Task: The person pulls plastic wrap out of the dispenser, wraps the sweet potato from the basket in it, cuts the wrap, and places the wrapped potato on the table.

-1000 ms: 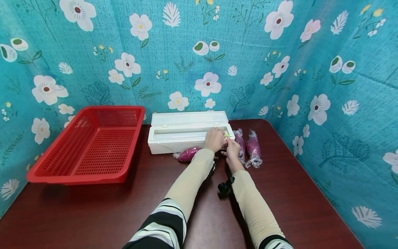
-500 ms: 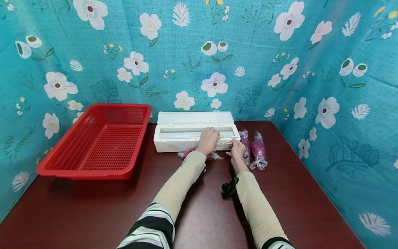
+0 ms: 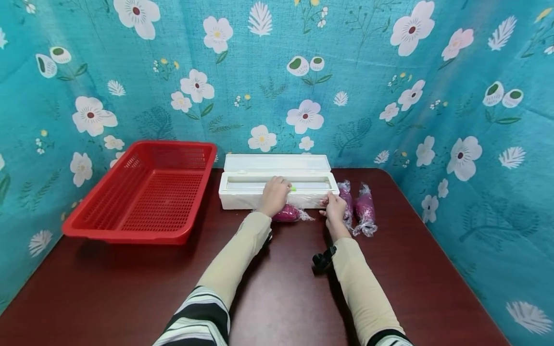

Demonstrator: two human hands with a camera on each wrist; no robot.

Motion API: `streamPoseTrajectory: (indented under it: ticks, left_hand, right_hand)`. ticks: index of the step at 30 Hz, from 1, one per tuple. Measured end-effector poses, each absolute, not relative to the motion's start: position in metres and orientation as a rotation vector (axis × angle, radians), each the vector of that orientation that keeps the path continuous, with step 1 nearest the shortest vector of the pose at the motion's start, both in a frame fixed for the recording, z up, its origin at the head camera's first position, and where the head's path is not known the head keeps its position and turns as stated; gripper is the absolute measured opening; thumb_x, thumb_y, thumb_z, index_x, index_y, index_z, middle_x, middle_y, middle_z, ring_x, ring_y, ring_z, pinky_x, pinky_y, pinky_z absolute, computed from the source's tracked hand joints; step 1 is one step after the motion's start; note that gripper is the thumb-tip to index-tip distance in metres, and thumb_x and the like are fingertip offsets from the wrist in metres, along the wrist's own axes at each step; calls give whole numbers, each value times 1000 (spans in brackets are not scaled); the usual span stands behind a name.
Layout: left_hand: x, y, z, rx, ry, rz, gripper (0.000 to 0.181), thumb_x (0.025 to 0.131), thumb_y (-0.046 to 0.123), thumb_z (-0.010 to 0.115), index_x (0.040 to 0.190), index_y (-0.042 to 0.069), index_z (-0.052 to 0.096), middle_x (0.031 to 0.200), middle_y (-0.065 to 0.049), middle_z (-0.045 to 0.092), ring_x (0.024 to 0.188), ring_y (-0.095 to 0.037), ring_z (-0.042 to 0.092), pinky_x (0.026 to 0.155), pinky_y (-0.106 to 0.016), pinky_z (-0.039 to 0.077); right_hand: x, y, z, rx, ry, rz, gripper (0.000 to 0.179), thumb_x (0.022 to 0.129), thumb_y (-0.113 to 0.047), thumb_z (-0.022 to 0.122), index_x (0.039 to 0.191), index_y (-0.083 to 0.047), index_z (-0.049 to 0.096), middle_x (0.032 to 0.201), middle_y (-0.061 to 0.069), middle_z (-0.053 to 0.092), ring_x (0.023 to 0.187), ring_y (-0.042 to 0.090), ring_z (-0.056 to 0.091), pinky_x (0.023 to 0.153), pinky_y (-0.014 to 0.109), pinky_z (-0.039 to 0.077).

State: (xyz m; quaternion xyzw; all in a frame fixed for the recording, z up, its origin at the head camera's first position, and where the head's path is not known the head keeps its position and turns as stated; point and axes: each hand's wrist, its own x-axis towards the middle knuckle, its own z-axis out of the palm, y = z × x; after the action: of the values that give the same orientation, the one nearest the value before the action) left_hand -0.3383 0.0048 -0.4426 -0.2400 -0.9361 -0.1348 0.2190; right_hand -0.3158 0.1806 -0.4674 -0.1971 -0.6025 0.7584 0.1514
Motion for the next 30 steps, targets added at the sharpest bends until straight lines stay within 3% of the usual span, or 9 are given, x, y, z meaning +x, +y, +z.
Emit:
streamPoseTrajectory:
  ticks: [11,20,30]
  left_hand:
    - [-330,-49,-443,-542,-2564,-310,12,86,13,60,94,7,66,91,-6,59,88,-21,51,75,-33,42]
    - [-327,-78,-443,-429,-2545,-301,8,85,10,59,88,6,64,88,-8,57,88,-24,51,67,-37,43]
    - [-320,-96,-447,-381,-2499,-287,8,82,2,56,87,5,62,88,-9,57,91,-26,49,63,-37,41]
  right_hand:
    - [-319,185,-471,-589,-1758,2145,25,91,-14,47,69,-3,51,58,-1,54,52,8,56,37,22,43]
    - [-331,196,-488,-543,-1711,2111,27,89,-16,51,66,-2,51,60,3,54,49,10,53,33,21,38]
    - [-318,182,-470,-564,-1801,2133,27,91,-18,48,68,-3,51,55,-1,53,50,8,54,36,22,42]
